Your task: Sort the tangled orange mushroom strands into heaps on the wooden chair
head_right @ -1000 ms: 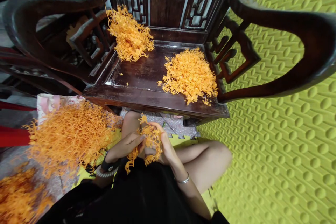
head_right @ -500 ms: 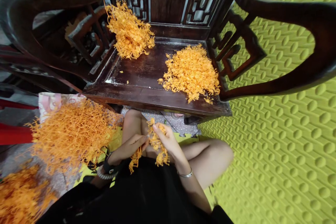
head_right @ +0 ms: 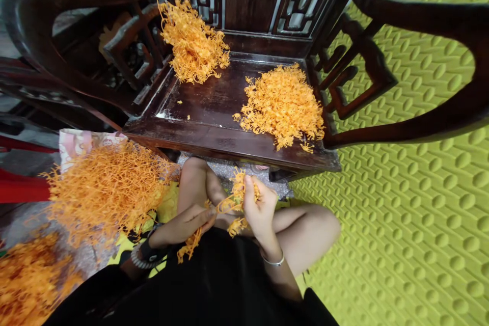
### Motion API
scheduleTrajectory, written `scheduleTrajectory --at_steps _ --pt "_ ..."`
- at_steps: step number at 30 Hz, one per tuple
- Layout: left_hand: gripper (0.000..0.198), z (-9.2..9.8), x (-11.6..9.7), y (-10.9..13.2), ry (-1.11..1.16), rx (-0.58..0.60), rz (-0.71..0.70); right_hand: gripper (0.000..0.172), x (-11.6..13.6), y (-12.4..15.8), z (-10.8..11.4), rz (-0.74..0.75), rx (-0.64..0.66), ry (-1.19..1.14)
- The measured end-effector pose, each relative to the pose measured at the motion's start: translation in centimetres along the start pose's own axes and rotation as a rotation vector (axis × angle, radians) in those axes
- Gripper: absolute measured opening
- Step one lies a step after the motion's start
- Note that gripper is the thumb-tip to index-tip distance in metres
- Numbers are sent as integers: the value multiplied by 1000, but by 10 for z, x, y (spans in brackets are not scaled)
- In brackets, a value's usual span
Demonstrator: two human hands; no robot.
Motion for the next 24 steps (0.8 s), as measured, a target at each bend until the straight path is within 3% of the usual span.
scheduleTrajectory --at_steps 4,8,18,24 --pt "59 0 -10 -1 5 14 -13 52 -5 3 9 -52 -97 -59" --pt "58 -2 -14 -2 16 23 -9 51 -2 4 17 -15 -192 -61" --pt "50 2 -17 -1 -118 -35 -49 47 34 5 28 181 -261 185" --pt "48 -2 -21 1 -129 -10 -82 47 45 5 36 162 -308 235"
Point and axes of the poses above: each hand's wrist, its own y-axis away from the middle knuckle, its own z-axis out of the back of the hand, x = y × z, the point moved 8 cm from there along -y, towards the middle knuckle, and after that the axes turned 15 degrees about -y, right-handed, at the moved point
